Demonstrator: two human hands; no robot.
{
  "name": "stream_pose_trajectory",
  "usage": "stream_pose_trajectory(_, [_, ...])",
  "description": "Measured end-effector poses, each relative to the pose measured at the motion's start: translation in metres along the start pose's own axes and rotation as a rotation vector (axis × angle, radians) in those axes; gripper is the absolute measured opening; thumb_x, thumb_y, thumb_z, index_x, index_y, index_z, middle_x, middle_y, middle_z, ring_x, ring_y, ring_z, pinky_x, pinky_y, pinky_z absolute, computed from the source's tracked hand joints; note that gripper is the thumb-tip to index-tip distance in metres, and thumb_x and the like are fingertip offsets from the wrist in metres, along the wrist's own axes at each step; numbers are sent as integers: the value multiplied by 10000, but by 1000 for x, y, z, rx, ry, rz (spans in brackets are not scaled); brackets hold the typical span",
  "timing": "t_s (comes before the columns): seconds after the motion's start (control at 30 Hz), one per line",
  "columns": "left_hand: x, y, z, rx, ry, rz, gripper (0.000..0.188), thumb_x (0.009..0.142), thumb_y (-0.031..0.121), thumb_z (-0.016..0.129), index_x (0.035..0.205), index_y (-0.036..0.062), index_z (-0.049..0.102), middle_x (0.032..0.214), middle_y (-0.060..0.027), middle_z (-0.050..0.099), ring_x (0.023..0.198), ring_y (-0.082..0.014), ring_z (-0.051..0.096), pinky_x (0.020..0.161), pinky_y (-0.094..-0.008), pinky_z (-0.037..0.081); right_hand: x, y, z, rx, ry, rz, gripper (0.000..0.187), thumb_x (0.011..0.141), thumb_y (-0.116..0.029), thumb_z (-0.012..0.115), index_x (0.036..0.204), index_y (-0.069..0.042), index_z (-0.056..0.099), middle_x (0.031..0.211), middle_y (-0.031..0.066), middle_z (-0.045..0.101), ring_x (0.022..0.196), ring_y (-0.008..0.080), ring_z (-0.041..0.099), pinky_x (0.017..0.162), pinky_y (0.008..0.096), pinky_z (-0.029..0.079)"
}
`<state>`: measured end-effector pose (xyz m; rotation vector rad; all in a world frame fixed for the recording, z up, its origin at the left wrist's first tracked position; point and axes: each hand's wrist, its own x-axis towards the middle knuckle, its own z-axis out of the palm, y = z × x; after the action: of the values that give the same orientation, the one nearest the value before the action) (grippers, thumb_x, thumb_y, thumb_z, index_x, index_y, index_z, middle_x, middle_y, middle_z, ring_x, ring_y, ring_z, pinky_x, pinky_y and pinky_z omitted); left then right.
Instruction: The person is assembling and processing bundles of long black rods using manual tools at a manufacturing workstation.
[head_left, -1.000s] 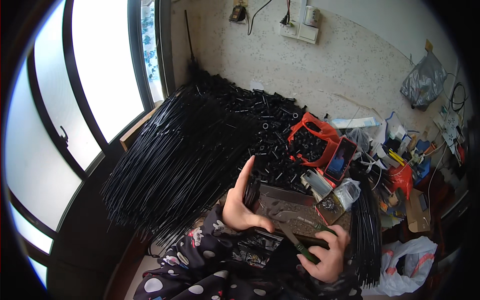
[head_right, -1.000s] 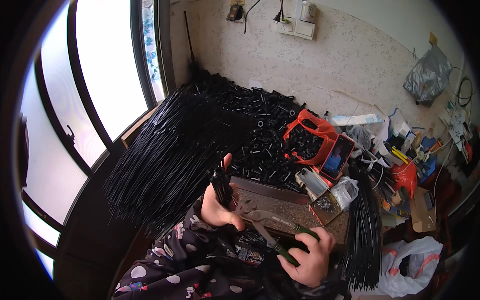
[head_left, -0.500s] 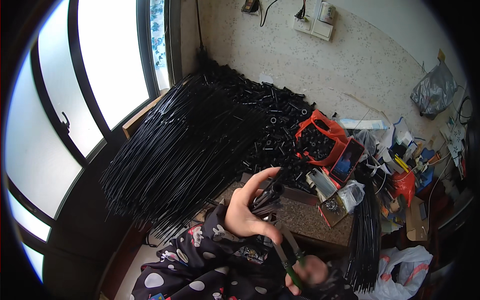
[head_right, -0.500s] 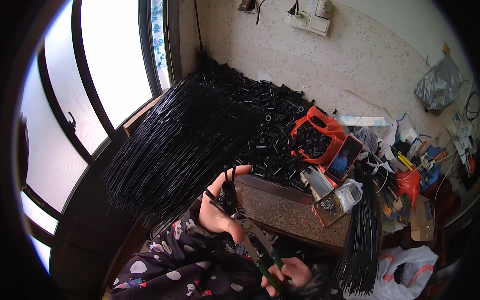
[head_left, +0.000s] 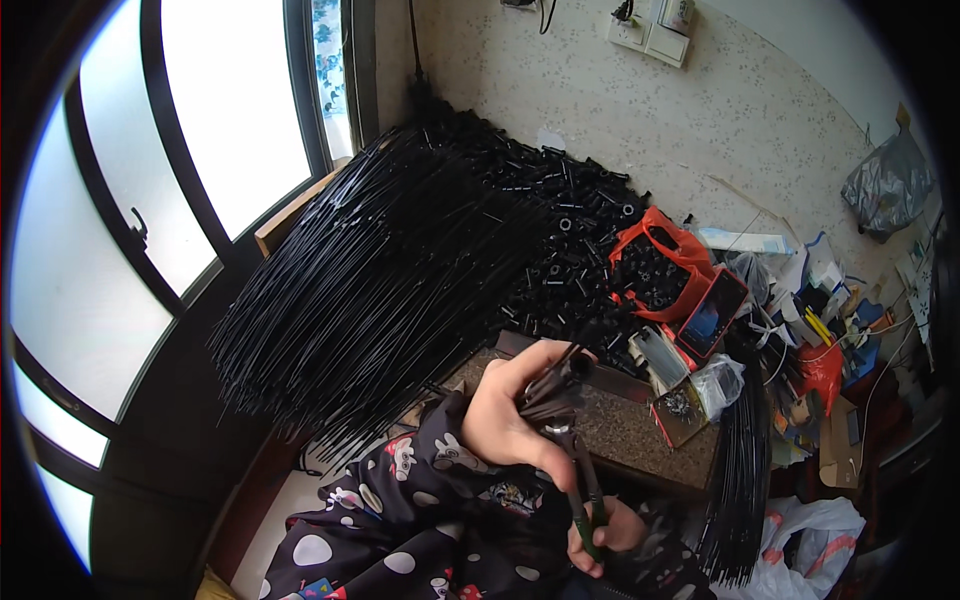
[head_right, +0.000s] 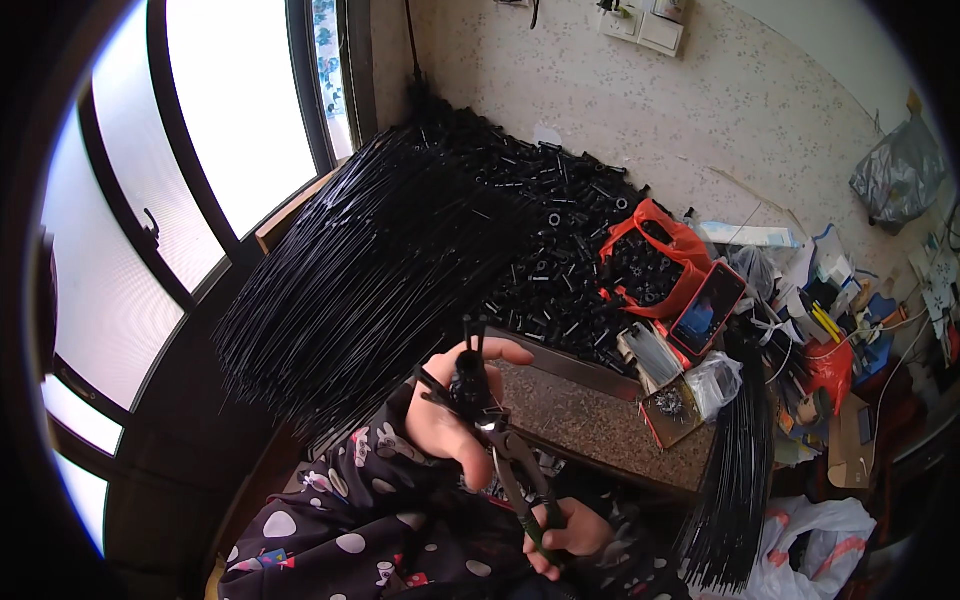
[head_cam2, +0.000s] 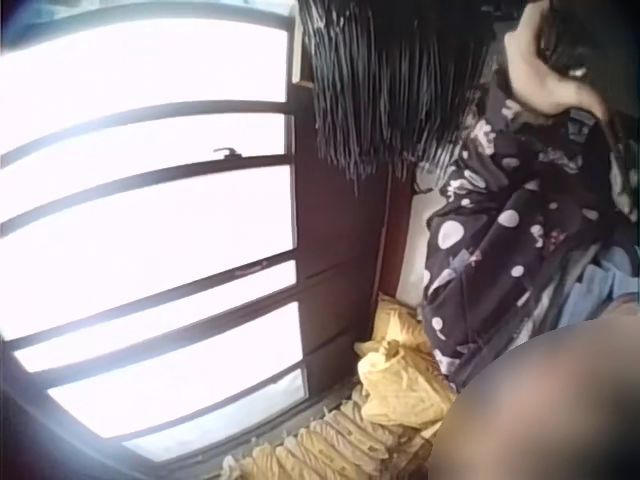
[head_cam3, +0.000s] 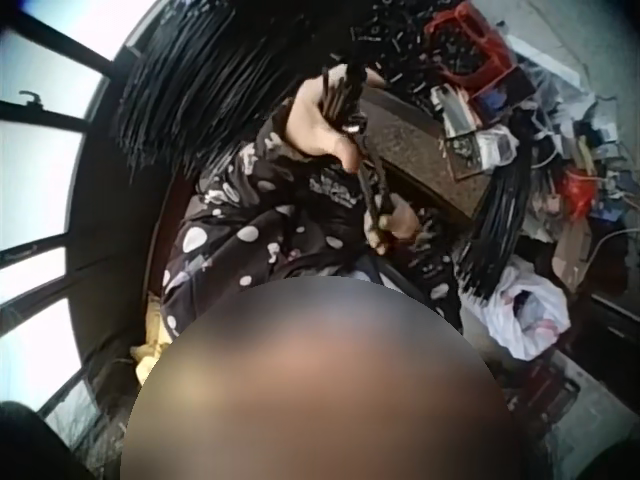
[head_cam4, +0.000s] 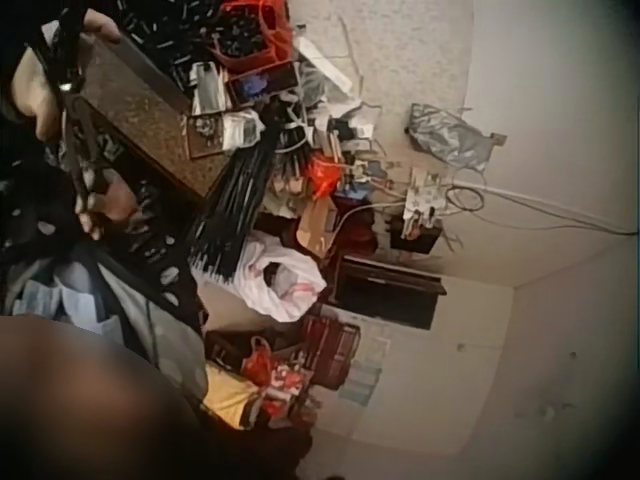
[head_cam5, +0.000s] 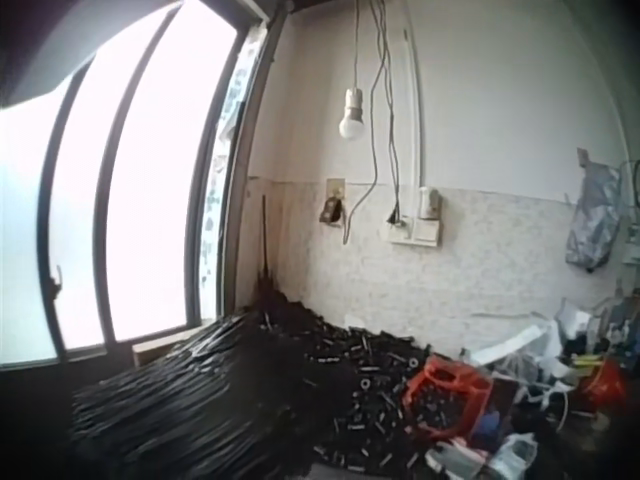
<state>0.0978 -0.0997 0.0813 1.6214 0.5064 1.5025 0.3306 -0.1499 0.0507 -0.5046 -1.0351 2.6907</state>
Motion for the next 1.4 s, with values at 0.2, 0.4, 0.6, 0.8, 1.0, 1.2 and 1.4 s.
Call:
stream_pose_trajectory(0.2, [-1, 17, 0, 93, -14, -91, 852, 444, 318, 872, 1114, -19, 467, 882, -64, 612, 796, -60, 545, 725, -220, 446, 17, -10, 7, -1715, 1077, -905, 274, 804, -62, 610, 1041, 13, 495, 704, 64, 601, 609, 132, 589, 548, 243, 459])
stream_pose_trajectory(0.4, [1, 17, -14, -12, -18, -95, 816, 455, 323, 869, 1085, -22, 483, 854, -64, 621, 779, -67, 559, 709, -223, 456, -4, -8, 8, -665, 363, -66, 311, 739, -36, 641, 1011, 24, 504, 712, 79, 591, 595, 110, 579, 548, 232, 458])
stream_pose_trajectory(0.6, [-1, 18, -15, 227, -88, -91, 828, 458, 331, 866, 1090, -28, 469, 879, -58, 625, 801, -79, 572, 721, -237, 462, 14, -14, 20, -1188, 729, -365, 227, 776, -46, 613, 972, 42, 538, 705, 71, 590, 589, 105, 575, 564, 233, 463])
stream_pose_trajectory(0.8, [-3, 9, -11, -37, -58, -59, 816, 471, 320, 866, 1092, -30, 468, 900, -52, 625, 812, -86, 575, 728, -240, 462, 0, 0, -7, 42, -61, 154, 459, 665, -1, 655, 1089, 41, 484, 736, 126, 587, 606, 166, 584, 542, 274, 457])
stream_pose_trajectory(1.0, [-3, 17, -4, -182, -61, -164, 789, 499, 296, 861, 1097, -29, 463, 901, -47, 622, 816, -83, 572, 733, -238, 460, 23, -13, 12, -897, 473, -204, 415, 717, 0, 625, 1104, 21, 475, 784, 109, 578, 645, 163, 578, 563, 282, 458])
stream_pose_trajectory(1.2, [0, 18, -6, -60, -17, -135, 661, 538, 221, 853, 1043, -24, 504, 865, -54, 622, 777, -66, 564, 692, -218, 451, 16, -3, 12, -1089, 623, -396, 383, 779, -12, 590, 1133, 12, 446, 821, 93, 569, 678, 150, 571, 605, 282, 460])
stream_pose_trajectory(1.4, [4, 25, -3, 298, -54, -141, 556, 559, 166, 826, 996, -22, 538, 558, 47, 487, 487, -15, 410, 456, -184, 276, 3, -23, 17, -450, 304, -63, 314, 820, -29, 555, 1113, 15, 452, 813, 95, 563, 677, 140, 568, 617, 265, 459])
